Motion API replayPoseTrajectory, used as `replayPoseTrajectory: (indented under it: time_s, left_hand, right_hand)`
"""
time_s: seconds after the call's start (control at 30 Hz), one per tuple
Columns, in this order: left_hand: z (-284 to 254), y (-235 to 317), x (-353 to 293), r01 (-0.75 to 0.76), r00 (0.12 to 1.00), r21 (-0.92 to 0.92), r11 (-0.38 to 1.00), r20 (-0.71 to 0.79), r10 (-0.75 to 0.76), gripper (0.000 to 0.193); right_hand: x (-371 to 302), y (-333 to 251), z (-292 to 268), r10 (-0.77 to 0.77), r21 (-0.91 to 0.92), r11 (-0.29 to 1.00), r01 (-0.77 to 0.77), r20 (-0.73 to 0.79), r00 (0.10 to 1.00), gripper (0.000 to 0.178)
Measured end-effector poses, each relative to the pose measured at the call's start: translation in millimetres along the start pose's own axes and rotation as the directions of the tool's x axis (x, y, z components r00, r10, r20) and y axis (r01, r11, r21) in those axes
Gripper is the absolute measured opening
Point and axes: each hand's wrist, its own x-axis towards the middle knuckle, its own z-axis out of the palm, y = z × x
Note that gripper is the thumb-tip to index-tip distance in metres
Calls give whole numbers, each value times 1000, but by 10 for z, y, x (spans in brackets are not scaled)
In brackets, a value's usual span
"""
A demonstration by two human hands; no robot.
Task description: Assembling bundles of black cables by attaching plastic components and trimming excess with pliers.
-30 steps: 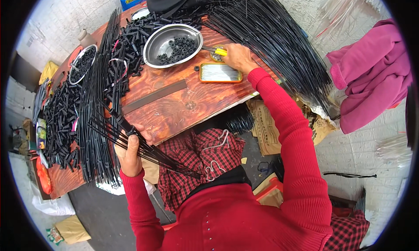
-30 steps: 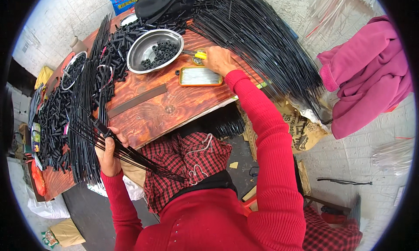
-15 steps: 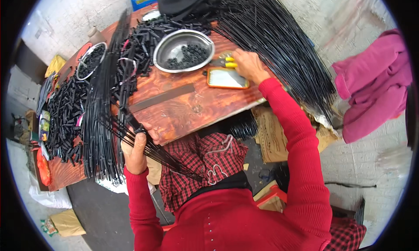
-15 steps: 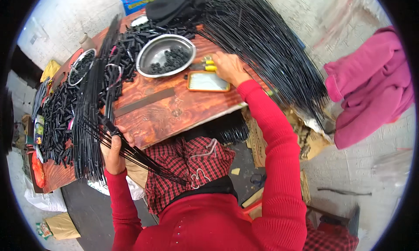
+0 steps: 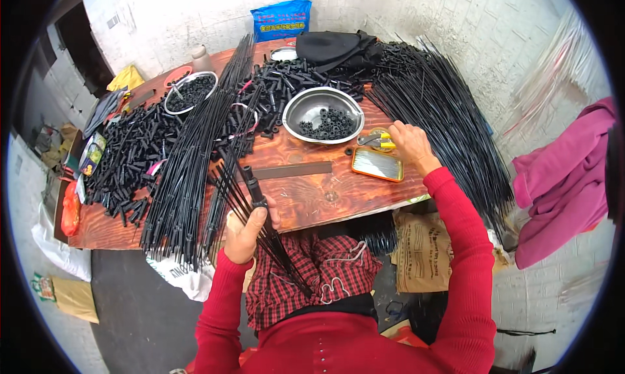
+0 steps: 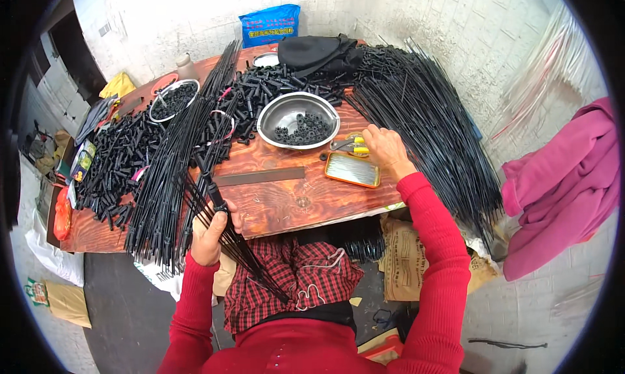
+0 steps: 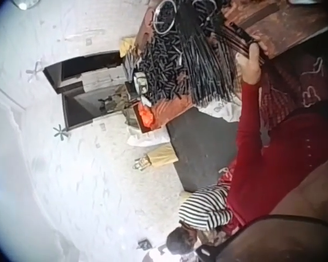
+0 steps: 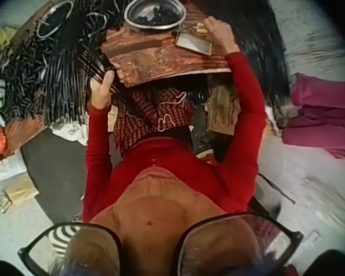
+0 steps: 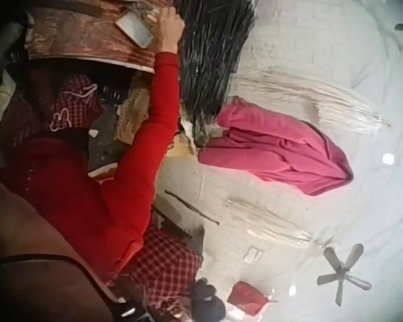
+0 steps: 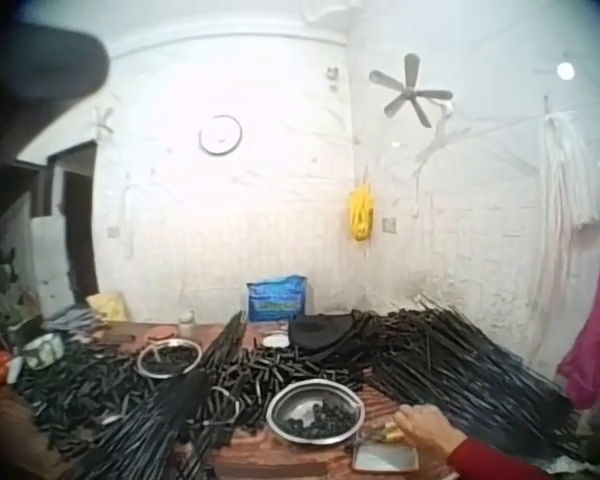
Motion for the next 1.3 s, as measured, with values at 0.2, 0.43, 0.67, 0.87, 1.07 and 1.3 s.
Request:
replayPoseTrajectory:
  time_s: [0.2, 0.43, 0.67, 0.87, 1.07, 1.3]
  left_hand:
    - [70, 44, 100, 7, 999, 25, 1000, 40, -8, 30]
    - [165, 101, 131, 24, 996, 17, 1000, 81, -25, 30]
    - [228, 147, 47, 11, 995, 19, 1000, 101, -12, 28]
    - [222, 156, 34, 45, 999, 10, 999, 22, -45, 26]
    - [212, 128, 84, 80, 996, -136, 987, -37, -86, 25]
    - [156, 213, 116, 200, 977, -85, 976, -59, -205, 29]
  right_hand:
    - [110, -293, -228, 480, 657, 631, -411, 85, 873, 21]
    - [227, -1464, -951, -41, 659, -672, -338, 422, 906, 21]
    - [139, -1815, -1172, -198, 572, -733, -367, 336, 921, 30]
    - [145, -2006, -1269, -56, 790, -513, -336, 359, 931, 25]
    - [144, -2215, -1154, 227, 947, 317, 46, -123, 966, 12]
    - [201, -2254, -1251, 214, 836, 489, 249, -392, 895, 21]
